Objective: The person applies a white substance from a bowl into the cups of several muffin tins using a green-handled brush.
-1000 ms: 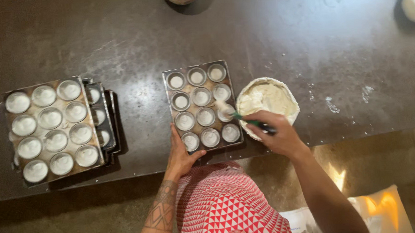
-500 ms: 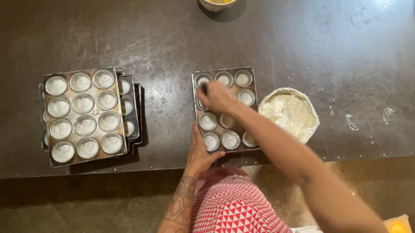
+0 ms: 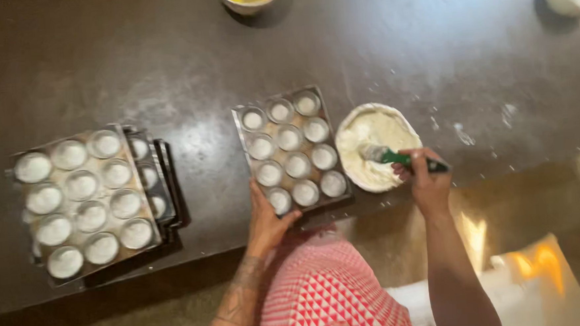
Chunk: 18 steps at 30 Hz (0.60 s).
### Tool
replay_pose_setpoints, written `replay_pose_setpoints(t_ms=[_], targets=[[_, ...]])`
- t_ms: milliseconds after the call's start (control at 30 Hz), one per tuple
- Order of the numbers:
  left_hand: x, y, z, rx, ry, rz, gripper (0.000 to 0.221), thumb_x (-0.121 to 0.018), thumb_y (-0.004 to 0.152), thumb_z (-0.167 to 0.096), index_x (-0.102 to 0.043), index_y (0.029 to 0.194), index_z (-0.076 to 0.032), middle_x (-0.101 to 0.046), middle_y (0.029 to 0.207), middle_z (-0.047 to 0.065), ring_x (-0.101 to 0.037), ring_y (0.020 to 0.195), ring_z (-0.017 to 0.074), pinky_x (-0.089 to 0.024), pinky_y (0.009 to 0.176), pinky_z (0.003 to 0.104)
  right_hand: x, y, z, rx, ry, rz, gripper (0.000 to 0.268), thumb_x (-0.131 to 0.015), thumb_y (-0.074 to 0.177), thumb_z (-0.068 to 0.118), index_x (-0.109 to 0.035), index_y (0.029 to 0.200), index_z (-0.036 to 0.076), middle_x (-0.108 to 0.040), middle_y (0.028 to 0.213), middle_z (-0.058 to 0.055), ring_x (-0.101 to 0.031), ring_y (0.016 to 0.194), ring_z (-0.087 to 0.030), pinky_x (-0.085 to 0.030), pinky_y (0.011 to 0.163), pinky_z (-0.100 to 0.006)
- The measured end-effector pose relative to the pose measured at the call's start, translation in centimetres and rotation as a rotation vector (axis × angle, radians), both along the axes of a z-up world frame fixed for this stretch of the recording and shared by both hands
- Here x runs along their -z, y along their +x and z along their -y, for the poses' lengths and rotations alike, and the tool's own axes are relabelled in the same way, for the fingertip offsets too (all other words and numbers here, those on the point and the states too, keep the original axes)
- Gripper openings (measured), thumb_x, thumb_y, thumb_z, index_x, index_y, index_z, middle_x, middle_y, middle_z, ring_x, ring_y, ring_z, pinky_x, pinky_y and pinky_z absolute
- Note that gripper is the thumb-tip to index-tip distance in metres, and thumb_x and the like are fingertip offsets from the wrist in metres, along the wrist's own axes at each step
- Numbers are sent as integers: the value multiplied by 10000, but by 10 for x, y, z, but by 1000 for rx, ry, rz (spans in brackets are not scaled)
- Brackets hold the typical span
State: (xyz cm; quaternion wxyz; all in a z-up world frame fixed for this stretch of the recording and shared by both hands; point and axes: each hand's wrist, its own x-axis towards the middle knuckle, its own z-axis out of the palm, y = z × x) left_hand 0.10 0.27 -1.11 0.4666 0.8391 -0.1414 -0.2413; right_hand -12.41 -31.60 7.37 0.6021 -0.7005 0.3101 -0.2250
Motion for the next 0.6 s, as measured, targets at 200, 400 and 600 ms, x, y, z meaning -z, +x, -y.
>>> replay_pose_setpoints(t_ms=[200, 400, 600], targets=[[-2, 3, 0, 2, 63, -11, 1419, -940, 645, -332, 64, 1549, 102, -102, 1638, 327, -147, 1541, 420, -188, 1250, 425, 31, -25, 44, 184, -92, -175, 321, -568, 1099, 270, -702, 1039, -16, -698, 810, -64, -643, 689, -94, -537, 633, -227], [-3, 4, 1, -4, 55, -4, 1420, -946, 654, -309, 69, 1566, 86, -88, 1659, 324, -138, 1559, 422, -182, 1258, 435, 55, 0, 26, -35, 21, -328, 271, -604, 1023, 260, -710, 1047, 12, -731, 781, -60, -615, 616, -100, -512, 569, -236], [-7, 2, 1, -24, 95, -78, 1472, -974, 610, -276, 111, 1554, 38, -72, 1654, 301, -131, 1544, 399, -202, 1234, 425, -50, 35, 11, -201, -169, -95, 204, -637, 1037, 212, -671, 1101, 22, -737, 924, -65, -715, 810, -113, -595, 713, -269]])
